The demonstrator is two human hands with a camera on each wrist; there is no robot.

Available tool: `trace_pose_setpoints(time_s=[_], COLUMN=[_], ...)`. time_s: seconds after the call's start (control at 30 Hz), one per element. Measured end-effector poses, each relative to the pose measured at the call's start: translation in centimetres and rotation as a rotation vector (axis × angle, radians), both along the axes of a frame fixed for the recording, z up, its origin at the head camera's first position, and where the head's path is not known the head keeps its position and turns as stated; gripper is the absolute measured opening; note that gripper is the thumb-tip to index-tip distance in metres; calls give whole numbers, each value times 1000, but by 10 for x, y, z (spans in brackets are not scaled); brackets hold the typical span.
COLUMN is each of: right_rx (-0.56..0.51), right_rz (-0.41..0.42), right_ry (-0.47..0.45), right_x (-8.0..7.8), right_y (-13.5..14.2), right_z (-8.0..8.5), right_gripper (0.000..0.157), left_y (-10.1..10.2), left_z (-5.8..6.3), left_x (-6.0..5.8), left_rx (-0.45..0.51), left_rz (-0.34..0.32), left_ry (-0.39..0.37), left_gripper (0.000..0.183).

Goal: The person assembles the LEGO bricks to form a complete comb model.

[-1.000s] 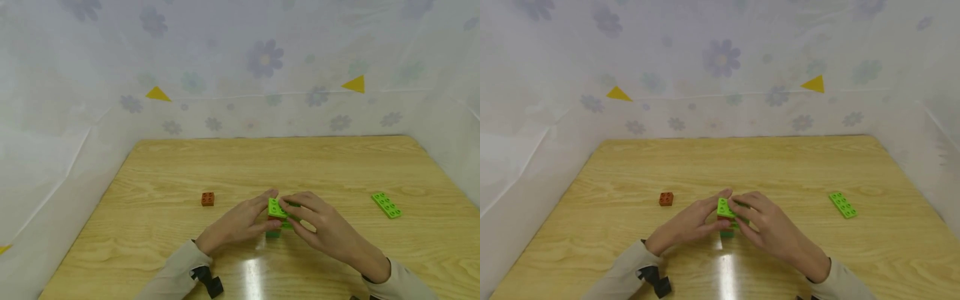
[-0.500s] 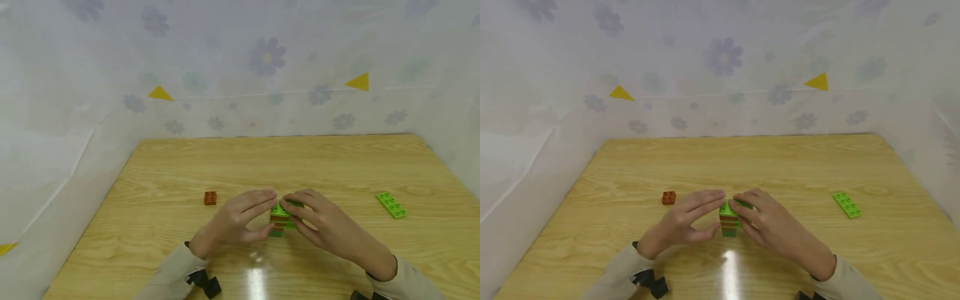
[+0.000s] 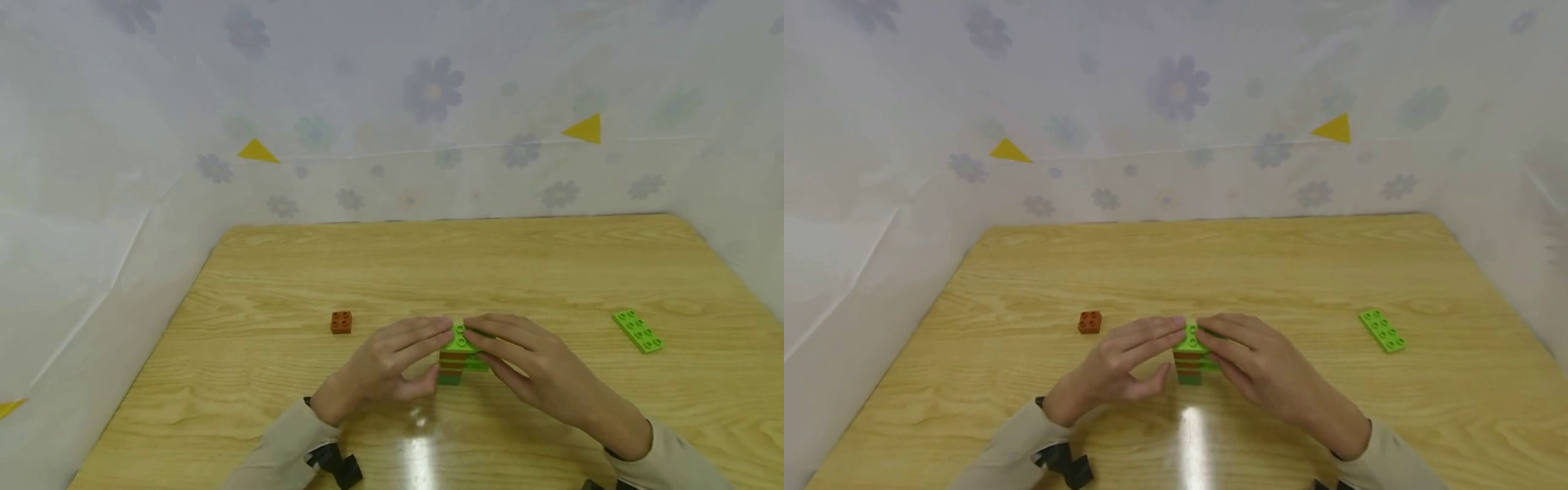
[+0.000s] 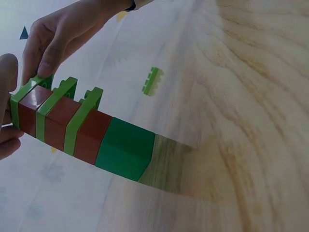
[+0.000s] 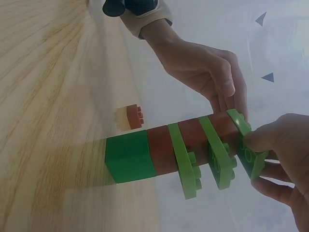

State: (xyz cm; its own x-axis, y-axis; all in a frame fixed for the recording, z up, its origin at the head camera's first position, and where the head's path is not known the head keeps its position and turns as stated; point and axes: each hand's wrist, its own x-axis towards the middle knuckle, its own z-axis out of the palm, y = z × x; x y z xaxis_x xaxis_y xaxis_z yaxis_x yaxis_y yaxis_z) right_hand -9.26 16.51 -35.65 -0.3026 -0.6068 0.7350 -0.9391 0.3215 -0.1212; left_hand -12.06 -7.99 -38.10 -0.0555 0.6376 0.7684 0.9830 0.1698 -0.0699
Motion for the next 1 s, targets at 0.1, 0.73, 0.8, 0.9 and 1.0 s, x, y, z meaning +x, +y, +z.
trace_pose_setpoints(time_s=[0.1, 0.73, 0.8, 0.9, 1.0], right_rx=[-4, -3, -5, -12, -21], right_rz=[-4, 9, 9, 8, 12], right_ry=[21, 2, 0, -9, -15], right_x=[0, 0, 0, 0, 0], right_y=[1, -3, -3, -3, -3], right_z=[-2, 0, -1, -1, -2], right_gripper=[39, 38, 38, 38, 37], left_y=[1, -3, -3, -3, -2], left_z=[1, 10, 10, 9, 9], left_x=[2, 2, 3, 4, 4], left_rx=[-11, -34, -35, -28, -21], left_rz=[10, 40, 43, 41, 40], left_ry=[1, -45, -65, -88, -94], left_gripper=[42, 30, 31, 33, 34])
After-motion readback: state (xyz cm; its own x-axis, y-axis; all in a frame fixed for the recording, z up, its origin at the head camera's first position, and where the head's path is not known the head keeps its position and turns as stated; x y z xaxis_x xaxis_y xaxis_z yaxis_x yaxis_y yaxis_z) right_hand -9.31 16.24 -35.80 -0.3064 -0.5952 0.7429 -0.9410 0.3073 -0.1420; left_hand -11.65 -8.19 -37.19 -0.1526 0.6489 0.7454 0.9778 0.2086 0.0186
